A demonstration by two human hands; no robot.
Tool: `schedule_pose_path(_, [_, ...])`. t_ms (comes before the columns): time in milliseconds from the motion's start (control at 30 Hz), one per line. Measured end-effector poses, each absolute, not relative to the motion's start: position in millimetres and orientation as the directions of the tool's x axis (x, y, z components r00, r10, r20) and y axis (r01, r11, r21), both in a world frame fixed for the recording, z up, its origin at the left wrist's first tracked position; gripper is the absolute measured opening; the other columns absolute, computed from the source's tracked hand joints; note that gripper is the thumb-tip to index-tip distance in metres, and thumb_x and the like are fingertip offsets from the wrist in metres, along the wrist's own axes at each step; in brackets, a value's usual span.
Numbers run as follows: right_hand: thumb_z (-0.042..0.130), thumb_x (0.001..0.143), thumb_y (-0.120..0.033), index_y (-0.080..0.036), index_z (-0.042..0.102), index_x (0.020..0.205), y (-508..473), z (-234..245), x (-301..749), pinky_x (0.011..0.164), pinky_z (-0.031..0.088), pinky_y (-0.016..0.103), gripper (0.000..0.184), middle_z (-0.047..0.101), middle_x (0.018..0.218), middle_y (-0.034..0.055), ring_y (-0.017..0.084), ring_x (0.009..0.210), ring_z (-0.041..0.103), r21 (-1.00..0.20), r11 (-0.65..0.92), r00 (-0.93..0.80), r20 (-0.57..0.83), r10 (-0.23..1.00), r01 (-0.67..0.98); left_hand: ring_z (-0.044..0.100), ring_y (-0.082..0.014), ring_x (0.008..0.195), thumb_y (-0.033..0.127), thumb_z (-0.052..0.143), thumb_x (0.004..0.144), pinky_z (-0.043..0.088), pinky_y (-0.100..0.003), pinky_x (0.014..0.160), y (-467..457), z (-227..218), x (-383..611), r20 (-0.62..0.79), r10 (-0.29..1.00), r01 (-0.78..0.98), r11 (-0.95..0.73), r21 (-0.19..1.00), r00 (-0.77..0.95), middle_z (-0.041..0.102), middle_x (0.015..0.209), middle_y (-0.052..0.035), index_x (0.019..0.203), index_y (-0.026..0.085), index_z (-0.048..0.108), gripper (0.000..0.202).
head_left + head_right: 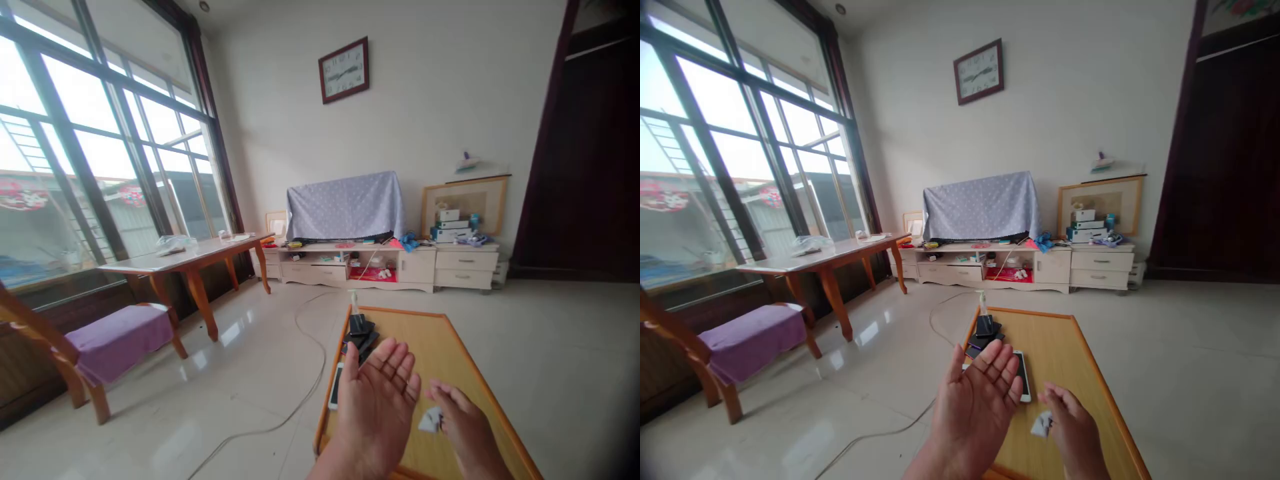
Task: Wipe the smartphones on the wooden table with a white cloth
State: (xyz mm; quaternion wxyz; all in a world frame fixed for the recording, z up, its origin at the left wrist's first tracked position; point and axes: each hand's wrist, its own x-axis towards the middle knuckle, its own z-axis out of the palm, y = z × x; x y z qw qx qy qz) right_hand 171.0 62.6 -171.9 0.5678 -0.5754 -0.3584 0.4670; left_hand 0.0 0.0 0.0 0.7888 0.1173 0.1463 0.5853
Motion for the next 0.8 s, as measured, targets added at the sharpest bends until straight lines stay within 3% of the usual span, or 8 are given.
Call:
schedule_pose_path(133, [0.069,0.063,-0.07,-0.022,0.07,0.111,56.2,-166.4,168.5,0.059,0.05,0.03,0.068,0.075,0.1,0.0092,0.027,0.084,0.068,-0.987,-0.115,0.318,-0.147,0.937,-0.115,0.065,-0.0232,0.103,0.052,0.064,0.086,0.05,-0.036,0.087,-1.8,-2.7,-0.4,-0.142,0.957,-0.881,0.289,0.375,0.254,0.07,0.109,-0.0115,0.106,0.017,0.068,0.041])
schedule_pose_path(333, [0.072,0.061,-0.069,-0.022,0.071,0.109,61.5,-171.9,177.6,0.059,0.048,0.027,0.068,0.075,0.102,0.0096,0.026,0.085,0.067,-0.987,-0.102,0.344,-0.138,0.929,-0.122,0.067,-0.0139,0.084,0.016,0.071,0.082,0.051,-0.028,0.079,9.9,-14.1,-9.0,-0.247,0.961,-0.933,0.197,0.301,0.123,0.07,0.093,-0.003,0.097,0.017,0.065,0.016])
schedule_pose_path(400, [0.073,0.06,-0.069,-0.021,0.07,0.11,63.0,-175.2,179.7,0.058,0.048,0.028,0.07,0.075,0.102,0.0105,0.025,0.08,0.067,-0.985,-0.108,0.344,-0.149,0.927,-0.135,0.065,-0.0107,0.073,0.018,0.072,0.084,0.051,-0.026,0.074,15.4,-18.3,-18.8,-0.285,0.958,-0.949,0.126,0.288,0.041,0.067,0.081,0.001,0.091,0.017,0.063,0.012])
schedule_pose_path(467, [0.074,0.059,-0.069,-0.021,0.071,0.111,63.3,-176.9,180.0,0.055,0.047,0.029,0.071,0.075,0.101,0.0115,0.024,0.074,0.066,-0.983,-0.114,0.342,-0.159,0.926,-0.147,0.062,-0.0091,0.066,0.03,0.073,0.086,0.051,-0.025,0.071,20.0,-20.5,-30.3,-0.299,0.954,-0.962,0.076,0.264,-0.007,0.063,0.074,0.0036,0.087,0.018,0.061,0.017])
schedule_pose_path(567, [0.075,0.058,-0.069,-0.02,0.071,0.109,62.3,-176.2,177.7,0.05,0.044,0.028,0.071,0.075,0.099,0.0125,0.023,0.068,0.065,-0.982,-0.106,0.345,-0.154,0.926,-0.154,0.063,-0.0109,0.069,0.048,0.072,0.085,0.053,-0.028,0.071,24.6,-23.7,-45.3,-0.283,0.959,-0.958,0.051,0.282,-0.032,0.065,0.078,0.0021,0.092,0.019,0.061,0.032])
schedule_pose_path(667, [0.076,0.057,-0.067,-0.019,0.072,0.107,60.0,-172.7,174.1,0.049,0.043,0.027,0.07,0.075,0.097,0.0127,0.021,0.064,0.063,-0.983,-0.089,0.36,-0.143,0.922,-0.162,0.06,-0.0097,0.064,0.045,0.076,0.082,0.051,-0.027,0.069,29.2,-35.3,-52.8,-0.249,0.965,-0.924,0.02,0.383,-0.082,0.062,0.072,0.0037,0.083,0.02,0.057,0.032])
schedule_pose_path(800, [0.078,0.058,-0.064,-0.016,0.071,0.109,55.1,-164.2,167.8,0.047,0.039,0.024,0.071,0.074,0.095,0.0122,0.015,0.06,0.057,-0.972,-0.075,0.339,-0.148,0.929,-0.221,0.043,-0.0047,0.049,0.037,0.081,0.074,0.041,-0.021,0.057,34.6,-67.9,-50.3,-0.238,0.945,-0.776,-0.024,0.631,-0.223,0.044,0.055,0.0111,0.071,0.021,0.048,0.036])
